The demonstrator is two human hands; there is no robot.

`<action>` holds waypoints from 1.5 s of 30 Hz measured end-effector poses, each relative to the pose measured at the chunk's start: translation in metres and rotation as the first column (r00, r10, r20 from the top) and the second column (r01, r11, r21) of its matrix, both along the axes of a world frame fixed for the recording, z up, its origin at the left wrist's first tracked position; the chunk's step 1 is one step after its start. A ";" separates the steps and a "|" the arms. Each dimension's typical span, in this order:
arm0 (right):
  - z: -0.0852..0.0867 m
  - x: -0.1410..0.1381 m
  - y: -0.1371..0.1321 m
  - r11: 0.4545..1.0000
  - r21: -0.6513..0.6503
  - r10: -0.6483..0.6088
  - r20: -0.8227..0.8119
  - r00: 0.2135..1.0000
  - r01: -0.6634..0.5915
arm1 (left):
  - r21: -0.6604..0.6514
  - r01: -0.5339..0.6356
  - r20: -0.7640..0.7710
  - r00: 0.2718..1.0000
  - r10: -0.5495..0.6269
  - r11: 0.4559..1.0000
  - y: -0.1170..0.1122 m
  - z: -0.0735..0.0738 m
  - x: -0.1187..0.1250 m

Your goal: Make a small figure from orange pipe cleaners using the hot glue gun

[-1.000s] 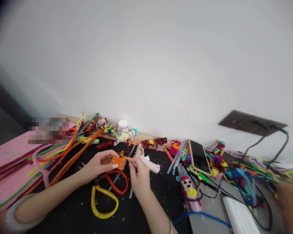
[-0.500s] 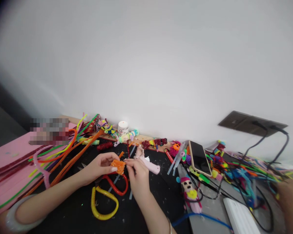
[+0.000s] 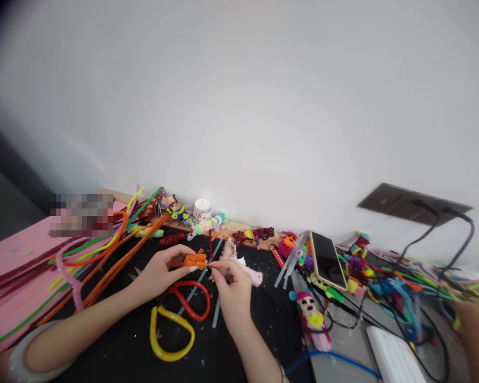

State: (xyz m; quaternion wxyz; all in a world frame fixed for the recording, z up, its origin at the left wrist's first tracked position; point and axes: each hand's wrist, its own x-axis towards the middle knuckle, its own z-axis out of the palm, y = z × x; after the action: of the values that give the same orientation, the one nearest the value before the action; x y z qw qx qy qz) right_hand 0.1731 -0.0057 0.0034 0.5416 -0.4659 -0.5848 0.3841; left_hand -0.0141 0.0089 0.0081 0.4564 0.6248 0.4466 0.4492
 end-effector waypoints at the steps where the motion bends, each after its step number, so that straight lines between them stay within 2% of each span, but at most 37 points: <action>1: 0.000 -0.001 -0.001 1.000 -0.010 0.012 -0.019 1.000 -0.012 | 0.004 0.001 -0.019 1.000 -0.001 1.000 0.000 0.001 0.000; 6: 0.000 -0.004 -0.003 0.999 0.032 0.015 0.024 1.000 -0.015 | 0.021 0.005 -0.097 0.995 -0.003 1.000 -0.002 0.004 0.000; 10: 0.003 -0.007 -0.002 0.996 0.089 0.005 0.035 0.999 -0.008 | 0.032 0.017 -0.099 0.995 -0.014 0.999 -0.002 0.004 0.001; 16: 0.003 -0.010 -0.003 0.997 0.069 0.018 0.003 1.000 -0.018 | 0.061 0.023 -0.150 0.989 -0.014 0.998 -0.003 0.002 0.001; 25: 0.002 -0.007 -0.002 0.993 0.112 0.017 0.139 0.990 -0.032 | 0.131 0.042 -0.271 0.962 -0.005 0.991 -0.003 0.002 -0.001; 39: 0.005 -0.008 -0.003 0.978 0.206 -0.021 0.270 0.963 -0.037 | 0.147 0.064 -0.257 0.966 -0.025 0.987 -0.005 0.003 0.001; 45: 0.004 -0.007 -0.003 0.973 0.228 -0.033 0.294 0.955 -0.037 | 0.115 0.070 -0.184 0.982 -0.048 0.991 -0.005 0.002 0.001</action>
State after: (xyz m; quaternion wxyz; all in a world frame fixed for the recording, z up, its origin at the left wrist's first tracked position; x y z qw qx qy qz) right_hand 0.1659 -0.0088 0.0070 0.4980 -0.4515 -0.7004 0.2400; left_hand -0.0127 0.0041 0.0098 0.3882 0.7026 0.4395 0.4031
